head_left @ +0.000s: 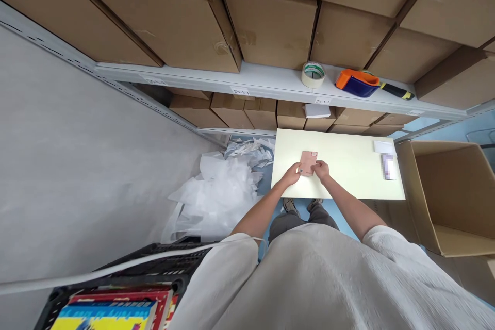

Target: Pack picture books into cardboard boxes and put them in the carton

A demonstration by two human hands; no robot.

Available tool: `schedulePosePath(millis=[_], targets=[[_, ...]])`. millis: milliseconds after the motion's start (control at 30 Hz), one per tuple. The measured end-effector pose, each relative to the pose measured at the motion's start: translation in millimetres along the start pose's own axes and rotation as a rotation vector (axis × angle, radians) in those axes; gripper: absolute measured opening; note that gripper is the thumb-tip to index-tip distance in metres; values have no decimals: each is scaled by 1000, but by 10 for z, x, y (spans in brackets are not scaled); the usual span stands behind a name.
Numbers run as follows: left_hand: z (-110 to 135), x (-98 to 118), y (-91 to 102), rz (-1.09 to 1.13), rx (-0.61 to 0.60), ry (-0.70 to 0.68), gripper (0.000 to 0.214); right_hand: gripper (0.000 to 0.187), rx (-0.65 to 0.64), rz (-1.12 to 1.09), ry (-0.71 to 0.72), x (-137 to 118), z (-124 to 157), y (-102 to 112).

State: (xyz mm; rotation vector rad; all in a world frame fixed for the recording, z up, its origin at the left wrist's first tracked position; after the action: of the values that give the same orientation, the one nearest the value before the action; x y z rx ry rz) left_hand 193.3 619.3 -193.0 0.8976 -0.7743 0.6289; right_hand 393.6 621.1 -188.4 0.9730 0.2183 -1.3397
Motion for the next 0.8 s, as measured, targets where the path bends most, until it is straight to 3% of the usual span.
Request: schedulePosePath(millis=[100,267,367,467,633,700,800], targets=[[-16,56,95,115,54,39,53,37,-42,-23,92,-181,44,-63],[3,-39,392,241,194,137,43,26,-306,-70,198,-410,167,-446],[52,-172,534,152,232,197,44,22,-318,60,249,-436,217,-582],[124,-285,599,53,228,225,48,31,-315,308,335,-421,290,-657],[261,-283,504,-181,118,11,52,51,-401,853,597,-372,540,-775],[311,-289,394,-305,15,-71,57,56,-437,1025,655,-335,619,-802],[317,-362,312,-438,-85,-89,68,68,-468,1187,678,-320,663,-840]])
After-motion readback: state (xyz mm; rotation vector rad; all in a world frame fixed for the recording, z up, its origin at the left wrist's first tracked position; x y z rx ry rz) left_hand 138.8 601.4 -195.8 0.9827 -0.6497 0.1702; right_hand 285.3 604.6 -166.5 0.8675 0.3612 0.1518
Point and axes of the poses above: each hand's wrist, its own z-axis away from the middle knuckle, its own y-axis out of the back of the hand, x = y × z, the point moved 7 cm from there along -z, towards the middle knuckle, and after that the axes turned 3 degrees about -y, right-handed, at the moved point
